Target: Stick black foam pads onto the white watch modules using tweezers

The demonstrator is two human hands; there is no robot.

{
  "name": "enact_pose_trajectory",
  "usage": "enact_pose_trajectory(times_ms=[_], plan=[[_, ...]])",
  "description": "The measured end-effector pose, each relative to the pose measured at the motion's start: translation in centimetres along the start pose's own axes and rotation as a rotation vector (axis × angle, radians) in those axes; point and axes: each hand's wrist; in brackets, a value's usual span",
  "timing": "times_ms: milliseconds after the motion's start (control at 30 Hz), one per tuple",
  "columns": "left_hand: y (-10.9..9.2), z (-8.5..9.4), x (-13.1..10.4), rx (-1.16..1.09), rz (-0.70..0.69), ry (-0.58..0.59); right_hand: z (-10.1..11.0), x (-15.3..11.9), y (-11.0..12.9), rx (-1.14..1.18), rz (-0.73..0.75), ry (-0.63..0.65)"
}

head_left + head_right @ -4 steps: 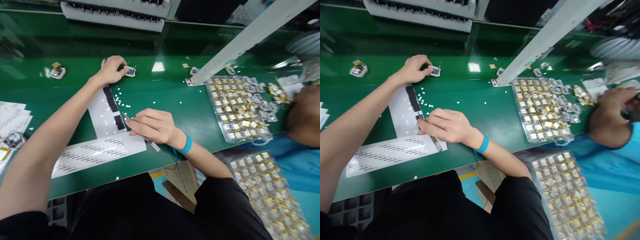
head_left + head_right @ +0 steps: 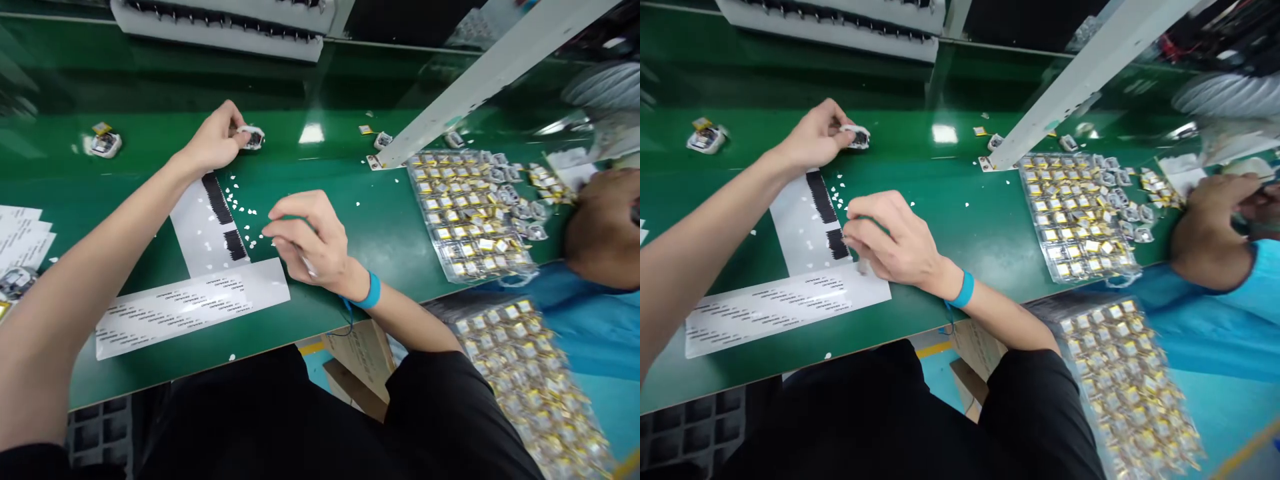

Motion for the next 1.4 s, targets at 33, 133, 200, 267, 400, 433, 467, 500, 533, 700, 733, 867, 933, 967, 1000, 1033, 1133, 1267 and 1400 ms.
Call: enact_pose_trajectory(times_ms=[33,133,200,267,400,433,467,500,533,700,733,867,933,967,1000,1033,1133,1267,1400], plan=[[-1.0,0.1,-1.1,-0.030,0.009,0.013,0.1,0.0,0.1,0.034,-0.066,0.000],[-5.3,0.4,-6.0,-0.155,0.035,0.079,0.5,0.2,0.4,0.111,-0.182,-0.043],[-8.8,0.5,-9.9,-0.322,0.021,0.129,0.8,0.4,0.4,0.123,-0.203,-0.076],[-12.1,0.6,-13.4,-0.318,0.049,0.164,0.9,0.4,0.4,0.108,-0.181,-0.031],[-15.7,0.8,-18.1,-0.185,0.141,0.066,0.7,0.1,0.7,0.052,-0.124,0.108],[-16.0,0.9,-18.7,-0.161,0.152,0.018,0.7,-0.1,0.9,0.049,-0.118,0.117],[-16.0,0.9,-19.3,-0.144,0.151,-0.032,0.6,-0.2,1.1,0.053,-0.121,0.123],[-16.0,0.9,-19.7,-0.130,0.150,-0.069,0.6,-0.4,1.4,0.058,-0.128,0.134],[-15.9,0.9,-20.0,-0.115,0.151,-0.087,0.6,-0.5,1.7,0.056,-0.135,0.151],[-15.9,0.5,-21.0,-0.026,0.154,-0.073,0.3,-1.0,2.6,-0.008,-0.156,0.204],[-16.0,0.4,-21.1,-0.012,0.139,-0.081,0.2,-1.1,2.7,-0.015,-0.151,0.200],[-16.5,0.3,-21.6,0.095,0.113,-0.055,0.2,-1.3,3.0,0.002,-0.098,0.212],[-16.8,0.4,-21.7,0.177,0.087,-0.024,0.3,-1.2,3.2,-0.005,-0.052,0.243],[-16.9,0.5,-21.8,0.219,0.066,-0.016,0.4,-1.1,3.3,-0.023,-0.030,0.255],[-17.0,0.5,-21.8,0.250,0.048,-0.011,0.5,-1.1,3.3,-0.040,-0.022,0.266],[-17.1,0.7,-21.8,0.263,0.035,-0.012,0.7,-0.9,3.3,-0.040,-0.024,0.272],[-17.4,1.1,-21.7,0.179,0.058,-0.049,1.7,-0.5,3.0,0.080,-0.062,0.347],[-17.7,1.4,-21.9,0.047,0.088,-0.085,2.8,-0.2,2.9,0.206,-0.095,0.469],[-17.6,1.2,-21.8,0.053,0.062,-0.010,1.9,-0.4,3.4,0.179,-0.200,0.320]])
Point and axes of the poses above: each hand's wrist, its own x-axis towards the middle knuckle, its own z-axis out of the back of the hand, y = z × x, and after that the axes turned 13 degrees about -z, right-handed
